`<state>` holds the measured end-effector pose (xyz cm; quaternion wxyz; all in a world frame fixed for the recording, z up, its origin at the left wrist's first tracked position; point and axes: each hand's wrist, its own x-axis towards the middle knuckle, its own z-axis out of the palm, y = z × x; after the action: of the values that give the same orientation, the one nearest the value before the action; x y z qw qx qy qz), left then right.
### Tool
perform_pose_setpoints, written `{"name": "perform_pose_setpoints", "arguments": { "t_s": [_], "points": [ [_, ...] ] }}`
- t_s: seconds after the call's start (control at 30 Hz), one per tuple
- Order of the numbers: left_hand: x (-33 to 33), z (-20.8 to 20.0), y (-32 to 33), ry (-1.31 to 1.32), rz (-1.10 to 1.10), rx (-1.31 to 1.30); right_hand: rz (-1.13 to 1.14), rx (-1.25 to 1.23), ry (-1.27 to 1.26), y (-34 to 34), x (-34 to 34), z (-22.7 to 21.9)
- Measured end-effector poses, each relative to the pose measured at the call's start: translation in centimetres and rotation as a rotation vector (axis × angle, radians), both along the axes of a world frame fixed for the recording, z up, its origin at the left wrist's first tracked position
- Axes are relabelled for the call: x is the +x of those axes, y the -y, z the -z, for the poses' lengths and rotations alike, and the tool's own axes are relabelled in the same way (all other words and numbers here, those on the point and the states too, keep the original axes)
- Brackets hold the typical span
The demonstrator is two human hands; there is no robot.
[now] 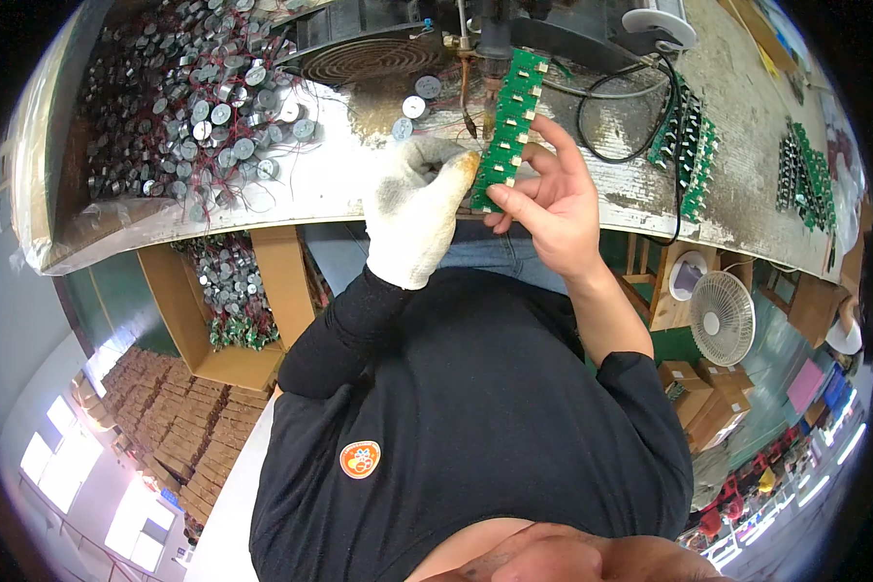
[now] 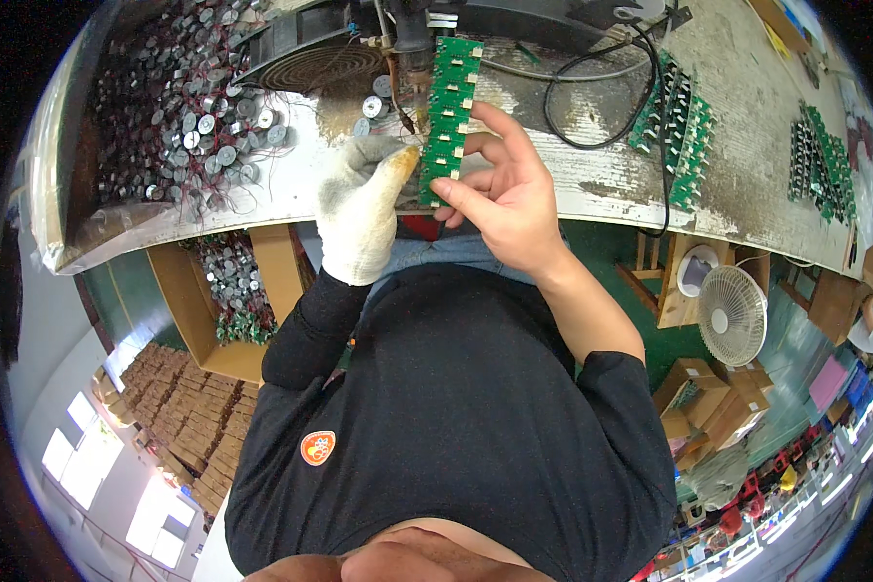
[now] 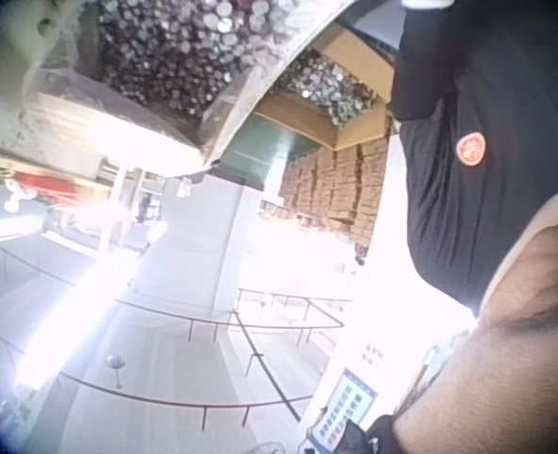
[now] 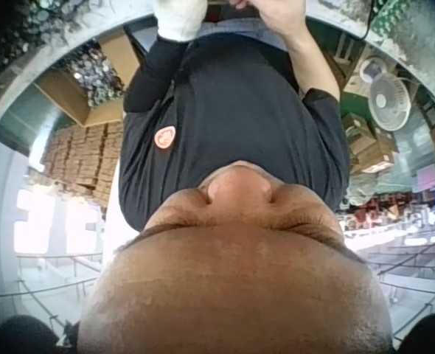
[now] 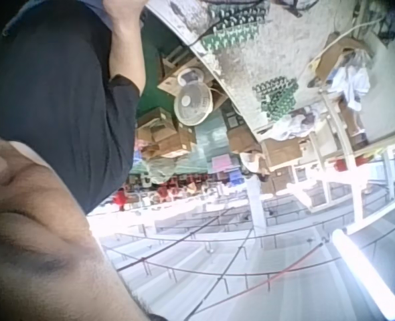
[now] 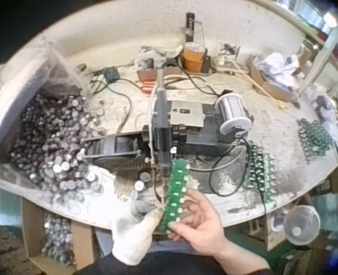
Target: Assembling electronic components onto a printed circuit board using a soldering station.
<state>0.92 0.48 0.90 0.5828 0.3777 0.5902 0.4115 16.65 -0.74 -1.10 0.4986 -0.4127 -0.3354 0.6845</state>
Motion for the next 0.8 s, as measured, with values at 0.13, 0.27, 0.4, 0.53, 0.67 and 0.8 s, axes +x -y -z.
{"name": "perform_pose_setpoints", "arguments": {
  "t_s": [0.13, 0.27, 0.4, 0.53, 0.67, 0.8],
  "points": [
    [-0.1, 0.6, -0.1, -0.108, 0.040, 0.047, 0.011, 0.016, 0.022, 0.1, -0.1, 0.4],
    [-0.2, 0.6, -0.1, -0.099, 0.056, 0.037, 0.005, 0.005, 0.038, 0.2, -0.1, 0.7],
    [-0.6, 1.1, 0.3, -0.101, 0.018, 0.118, 0.018, -0.014, 0.036, 0.3, -0.3, 0.3],
    [-2.2, 1.5, 1.7, -0.544, 0.066, 0.382, 0.064, -0.008, 0.059, 0.3, 0.1, 0.9],
    [-4.8, 1.5, 1.0, -0.820, 0.205, 0.657, 0.092, 0.019, 0.143, 0.2, 0.2, 0.9],
    [-8.0, 1.8, 0.1, -0.924, -0.011, 0.622, 0.086, 0.019, 0.174, 0.0, -0.1, 0.8]
  ]
}}
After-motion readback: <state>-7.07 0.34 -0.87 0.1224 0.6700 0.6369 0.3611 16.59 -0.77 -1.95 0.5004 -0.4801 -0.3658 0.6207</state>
